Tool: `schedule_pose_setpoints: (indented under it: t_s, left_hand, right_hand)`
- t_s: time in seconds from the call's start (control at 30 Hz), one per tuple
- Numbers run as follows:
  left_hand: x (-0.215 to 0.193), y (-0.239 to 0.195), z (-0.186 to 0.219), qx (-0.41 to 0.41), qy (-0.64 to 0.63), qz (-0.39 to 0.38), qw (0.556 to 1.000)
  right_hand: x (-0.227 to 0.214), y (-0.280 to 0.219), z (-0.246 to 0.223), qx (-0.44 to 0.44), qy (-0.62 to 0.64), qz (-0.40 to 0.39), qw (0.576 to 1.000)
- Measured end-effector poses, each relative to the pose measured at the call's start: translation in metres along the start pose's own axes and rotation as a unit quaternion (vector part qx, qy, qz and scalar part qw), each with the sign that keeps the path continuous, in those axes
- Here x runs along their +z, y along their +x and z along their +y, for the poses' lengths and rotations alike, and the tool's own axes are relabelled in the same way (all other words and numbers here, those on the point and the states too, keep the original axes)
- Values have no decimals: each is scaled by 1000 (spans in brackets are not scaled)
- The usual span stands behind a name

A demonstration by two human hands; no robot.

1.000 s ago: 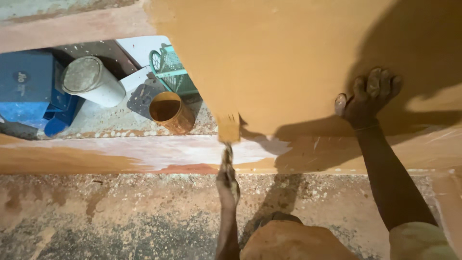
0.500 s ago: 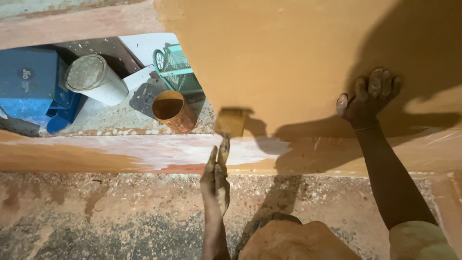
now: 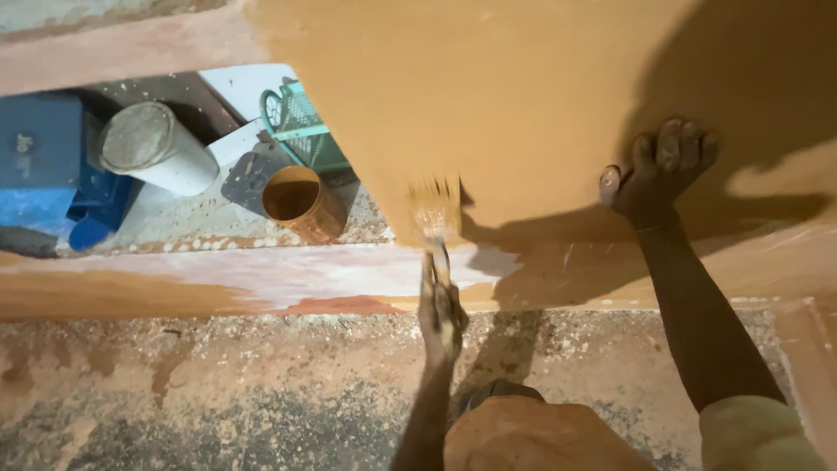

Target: The person paints a wall with a brush, applying a light orange coat over a white base. They repeatedly dip the brush into a container to reload paint and continue brushing along the wall surface.

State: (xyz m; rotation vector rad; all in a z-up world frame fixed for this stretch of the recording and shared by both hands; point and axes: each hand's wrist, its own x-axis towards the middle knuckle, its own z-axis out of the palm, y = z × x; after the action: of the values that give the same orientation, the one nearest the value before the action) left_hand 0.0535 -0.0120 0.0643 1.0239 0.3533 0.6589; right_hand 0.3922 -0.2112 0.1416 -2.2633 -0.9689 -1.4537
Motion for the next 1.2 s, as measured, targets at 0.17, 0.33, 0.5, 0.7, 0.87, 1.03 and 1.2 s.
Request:
schedule_pose_setpoints:
  t_s: [0.17, 0.33, 0.5, 0.7, 0.87, 1.03, 1.2]
  left_hand:
    - [-66, -50, -100, -174, -347, 133, 912]
    - [-68, -34, -83, -102, -381, -64, 917]
    - [-1, -30, 24, -85, -275, -53, 956]
    - [84, -32, 142, 132, -29, -140, 981]
    - [95, 5, 114, 134, 54, -160, 976]
    - [58, 1, -8, 292, 292, -58, 909]
    - [0, -61, -92, -26, 25, -78, 996]
  right_hand:
    - [0, -8, -2, -29, -29, 26, 999]
    - [3, 2, 1, -28, 5, 35, 999]
    - [1, -9, 0, -27, -6, 14, 1000]
    - [6, -10, 2, -11, 3, -4, 1000]
    - [3, -9, 2, -28, 5, 9, 1000]
    - [3, -4, -2, -60, 24, 61, 996]
    - [-2, -10, -4, -29, 36, 21, 999]
